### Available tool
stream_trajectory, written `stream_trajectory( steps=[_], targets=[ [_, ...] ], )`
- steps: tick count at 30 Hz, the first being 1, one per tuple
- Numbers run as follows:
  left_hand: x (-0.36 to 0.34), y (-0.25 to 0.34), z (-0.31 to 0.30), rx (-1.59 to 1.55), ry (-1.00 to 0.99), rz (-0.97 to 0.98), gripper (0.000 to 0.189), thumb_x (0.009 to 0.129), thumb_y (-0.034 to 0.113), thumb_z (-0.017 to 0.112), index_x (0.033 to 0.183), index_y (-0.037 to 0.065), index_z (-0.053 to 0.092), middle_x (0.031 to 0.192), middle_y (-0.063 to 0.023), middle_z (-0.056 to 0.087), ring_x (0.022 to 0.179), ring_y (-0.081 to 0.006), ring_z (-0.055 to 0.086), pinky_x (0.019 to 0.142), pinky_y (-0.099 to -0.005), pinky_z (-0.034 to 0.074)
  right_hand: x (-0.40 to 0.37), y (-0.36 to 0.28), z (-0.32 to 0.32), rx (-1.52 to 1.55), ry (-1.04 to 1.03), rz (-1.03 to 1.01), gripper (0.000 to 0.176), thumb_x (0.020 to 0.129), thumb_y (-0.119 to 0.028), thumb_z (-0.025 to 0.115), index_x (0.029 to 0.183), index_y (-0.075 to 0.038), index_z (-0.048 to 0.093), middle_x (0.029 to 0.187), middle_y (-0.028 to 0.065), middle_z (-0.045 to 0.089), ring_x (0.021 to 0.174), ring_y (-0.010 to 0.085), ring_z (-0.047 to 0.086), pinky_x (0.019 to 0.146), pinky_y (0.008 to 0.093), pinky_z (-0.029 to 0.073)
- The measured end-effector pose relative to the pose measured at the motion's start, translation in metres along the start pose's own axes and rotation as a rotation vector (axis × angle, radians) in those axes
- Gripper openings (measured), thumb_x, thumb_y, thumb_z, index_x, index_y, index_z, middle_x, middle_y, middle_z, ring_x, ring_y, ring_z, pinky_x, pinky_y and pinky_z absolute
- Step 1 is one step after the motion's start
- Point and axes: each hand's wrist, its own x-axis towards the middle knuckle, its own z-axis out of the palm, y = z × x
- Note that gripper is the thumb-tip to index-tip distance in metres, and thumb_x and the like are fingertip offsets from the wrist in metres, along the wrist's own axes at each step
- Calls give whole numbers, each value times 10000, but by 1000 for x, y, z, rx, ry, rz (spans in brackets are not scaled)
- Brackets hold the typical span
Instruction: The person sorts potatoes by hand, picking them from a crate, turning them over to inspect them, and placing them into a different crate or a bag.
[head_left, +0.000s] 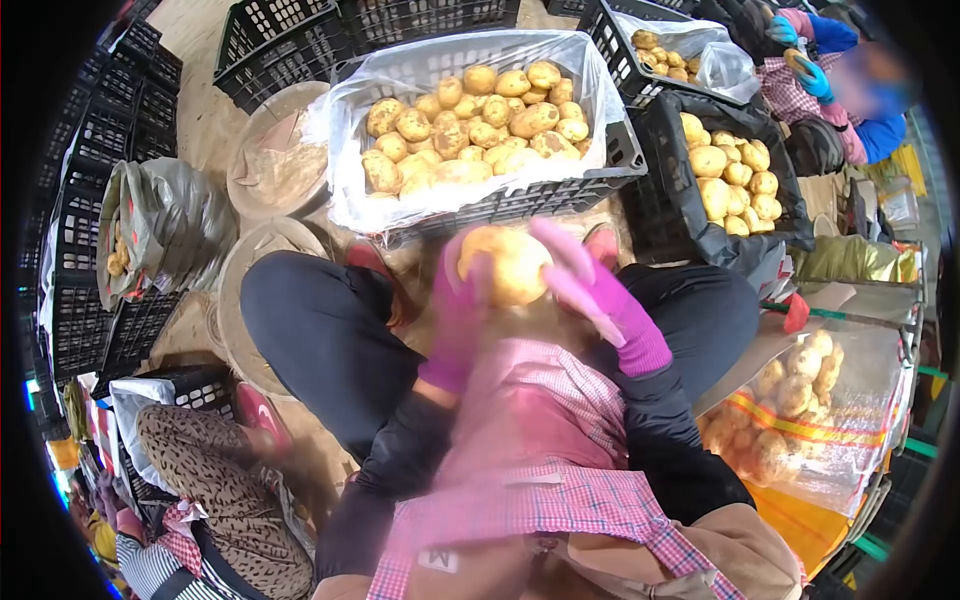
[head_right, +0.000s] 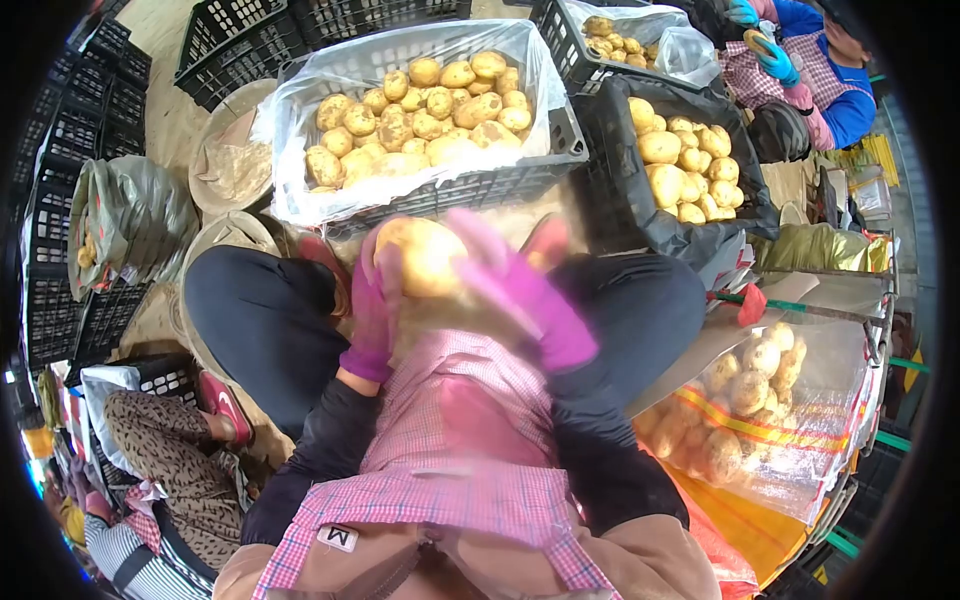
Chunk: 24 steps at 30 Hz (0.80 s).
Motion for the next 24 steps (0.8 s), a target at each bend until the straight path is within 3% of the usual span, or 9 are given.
stream_trajectory(
  steps=[5, 10, 12, 13, 14, 16, 17, 23, 24],
  targets=[
    [8, 19, 6, -17, -162, 217, 730, 836, 347, 735, 1377, -28, 418, 1269, -152, 532, 1193, -236, 521, 993, -347, 438, 4, -50, -22, 946, -190, 414, 788, 853, -139, 668, 1508, -72, 235, 1368, 153, 474, 1220, 229, 525, 1011, 346, 429],
    [21, 42, 20, 233, -282, 289, 718, 857, 344, 707, 1395, -26, 407, 1287, -149, 530, 1203, -239, 515, 1014, -370, 423, 10, -27, -38, 696, -165, 146, 755, 852, -199, 691, 1481, -69, 295, 1351, 152, 498, 1211, 229, 523, 1020, 350, 428],
    [33, 62, 45, -51, -257, 86, 736, 844, 381, 696, 1384, -40, 427, 1276, -174, 567, 1227, -262, 516, 1032, -370, 412, 15, -24, -49, 964, -170, -85, 735, 831, -159, 725, 1454, -52, 352, 1364, 132, 497, 1256, 213, 486, 1044, 350, 414],
    [46, 56, 49, 92, -303, 180, 661, 898, 363, 622, 1383, -44, 432, 1296, -176, 557, 1219, -264, 522, 1037, -368, 406, 22, -25, -59, 1142, -218, -249, 725, 820, -139, 742, 1441, -44, 380, 1371, 122, 496, 1278, 205, 468, 1056, 350, 407],
    [60, 52, 55, 123, -315, 227, 590, 938, 328, 565, 1376, -46, 442, 1302, -174, 554, 1211, -263, 527, 1039, -363, 404, 20, -32, -91, 561, -15, -54, 708, 815, -185, 759, 1422, -60, 416, 1351, 126, 514, 1259, 213, 485, 1060, 355, 400],
    [86, 48, 69, 80, -322, 257, 459, 1002, 241, 470, 1356, -50, 469, 1302, -167, 555, 1193, -258, 538, 1038, -352, 405, 26, -39, -134, 135, 126, -54, 738, 798, -249, 779, 1418, -69, 421, 1350, 121, 512, 1258, 216, 485, 1071, 353, 382],
    [97, 45, 80, -137, -310, 51, 388, 1008, 177, 472, 1321, -50, 505, 1295, -152, 557, 1192, -246, 536, 1037, -346, 399, 26, -39, -152, 105, 261, -75, 778, 787, -325, 786, 1410, -44, 414, 1357, 135, 498, 1263, 232, 483, 1063, 356, 386],
    [202, -103, 64, 733, -267, 342, 354, 930, 198, 561, 1203, -24, 595, 1196, -190, 629, 1115, -344, 583, 983, -422, 435, 43, 71, -260, 433, 926, 122, 763, 766, -217, 790, 1390, -14, 401, 1238, 98, 556, 1086, 191, 577, 921, 318, 494],
    [207, -107, 65, 796, -271, 305, 341, 916, 195, 572, 1181, -17, 608, 1167, -192, 639, 1090, -363, 586, 969, -432, 442, 36, 110, -270, -43, 958, -48, 752, 766, -210, 785, 1379, -3, 402, 1209, 101, 568, 1050, 195, 590, 884, 317, 511]
  ],
)
